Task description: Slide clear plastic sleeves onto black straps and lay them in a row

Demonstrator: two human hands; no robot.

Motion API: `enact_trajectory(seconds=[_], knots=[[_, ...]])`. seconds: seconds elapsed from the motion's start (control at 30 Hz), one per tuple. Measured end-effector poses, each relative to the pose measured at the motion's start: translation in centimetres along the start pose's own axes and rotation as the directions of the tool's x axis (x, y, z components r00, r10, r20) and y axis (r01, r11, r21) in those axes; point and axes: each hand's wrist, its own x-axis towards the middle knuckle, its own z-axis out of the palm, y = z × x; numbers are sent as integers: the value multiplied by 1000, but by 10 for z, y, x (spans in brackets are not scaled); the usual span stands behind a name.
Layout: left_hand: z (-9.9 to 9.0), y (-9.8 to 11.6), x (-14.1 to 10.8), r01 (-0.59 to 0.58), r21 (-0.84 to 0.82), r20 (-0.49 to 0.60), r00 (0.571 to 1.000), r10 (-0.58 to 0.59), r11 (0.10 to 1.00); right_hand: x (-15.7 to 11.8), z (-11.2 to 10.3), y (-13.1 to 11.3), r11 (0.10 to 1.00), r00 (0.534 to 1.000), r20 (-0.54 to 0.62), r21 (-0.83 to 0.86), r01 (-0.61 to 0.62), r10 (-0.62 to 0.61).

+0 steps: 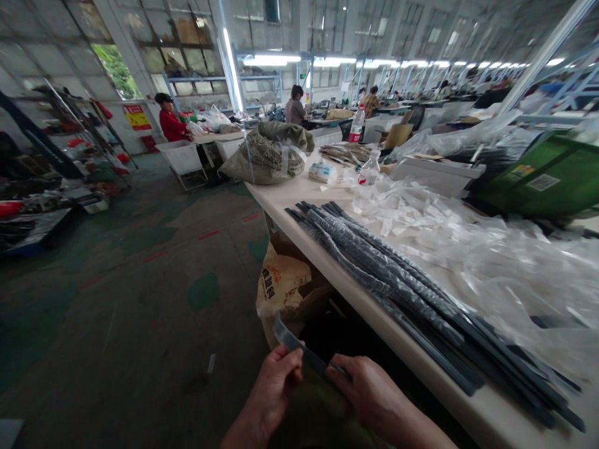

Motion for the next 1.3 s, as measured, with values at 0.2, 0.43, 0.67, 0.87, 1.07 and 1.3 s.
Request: enact_trajectory(seconds=[0.2, 0.43, 0.67, 0.87, 1.07, 1.3], knots=[[0, -2, 3, 29, 24, -3, 1000, -29, 999, -4, 2, 2, 993, 996, -91, -116, 11, -21], [-8, 4, 8, -40, 41, -56, 998, 42, 998, -11, -3, 16, 996, 998, -40, -84, 40, -44], [8, -14, 0, 69, 64, 146, 986, -78, 996, -4, 4, 7, 999, 993, -113, 6, 35, -34], [1, -6, -1, 137, -29, 45, 990, -136, 990, -1, -1, 34, 938, 945, -324, 312, 151, -44], [-3, 2, -3, 218, -108, 45, 976, -215, 970, -31, 0, 38, 839, 767, -384, -43, 542, -515], [18, -11, -20, 270, -28, 200, 945, -259, 963, -28, 2, 16, 739, 655, -373, -145, 658, -657]])
